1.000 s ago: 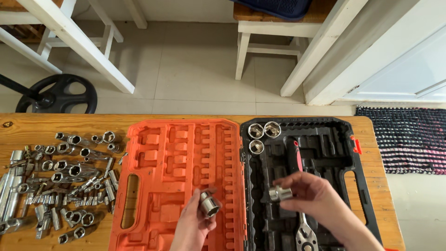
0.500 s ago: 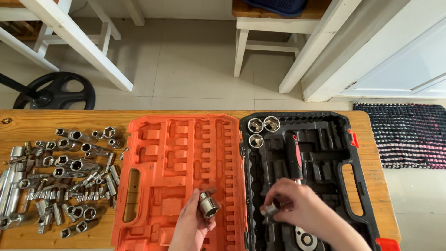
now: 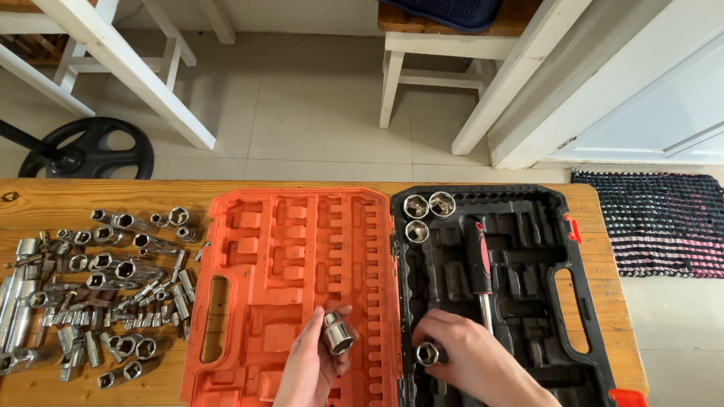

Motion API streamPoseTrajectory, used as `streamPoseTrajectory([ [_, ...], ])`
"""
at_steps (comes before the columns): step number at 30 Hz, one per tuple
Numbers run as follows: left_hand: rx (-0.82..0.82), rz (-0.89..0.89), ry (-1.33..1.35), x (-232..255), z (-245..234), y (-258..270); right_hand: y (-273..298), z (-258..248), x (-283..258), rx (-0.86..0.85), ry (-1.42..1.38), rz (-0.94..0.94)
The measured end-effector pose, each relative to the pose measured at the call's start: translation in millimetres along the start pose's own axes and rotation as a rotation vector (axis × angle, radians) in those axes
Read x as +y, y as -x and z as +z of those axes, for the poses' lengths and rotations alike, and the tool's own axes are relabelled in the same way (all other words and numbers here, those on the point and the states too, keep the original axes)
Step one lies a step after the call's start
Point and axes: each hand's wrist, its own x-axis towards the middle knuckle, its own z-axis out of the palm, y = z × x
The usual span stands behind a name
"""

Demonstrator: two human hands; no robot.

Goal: The person sorts and places socket wrenches and a ratchet into a red and black toolbox on a wooden table. They pick up individual sockets from a pile, inspect them, and place them into designated slots in the toolbox, gradually organizing the tools.

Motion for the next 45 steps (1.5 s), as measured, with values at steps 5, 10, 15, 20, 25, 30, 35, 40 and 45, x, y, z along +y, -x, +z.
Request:
streamPoseTrajectory([
  [5,0.055,-0.032,-0.003,2,1,-1,2,3,0,0.069,0.032,-0.192],
  [10,-0.002,-0.007,-0.055,0,-2,-6,1,0,3,-0.057,-0.057,0.087],
  [15,-0.044,-0.031,-0.137,-7,-2,-8,-3,-3,5,0.024,-0.014,-0.211],
  [20,-0.280,-0.006,-0.252,-11,12,-9,-10,-12,5,0.000,-0.372,0.237],
  [25,-0.457,0.143,-0.384,-7,31,-2,1,-7,12,-0.029,-0.898,0.075],
  [30,-0.358,0.304,-0.589,2,64,9,-1,16,25,0.033,-0.987,0.022],
  [35,-0.412,0.203,-0.662,21,79,33,0,20,48,0.094,-1.240,0.011],
  [40,-0.458,0.342,-0.647,21,97,41,8,20,59,0.085,-1.391,-0.045],
  [45,-0.418,0.452,-0.659,15,102,41,13,20,61,0.054,-1.444,-0.155],
])
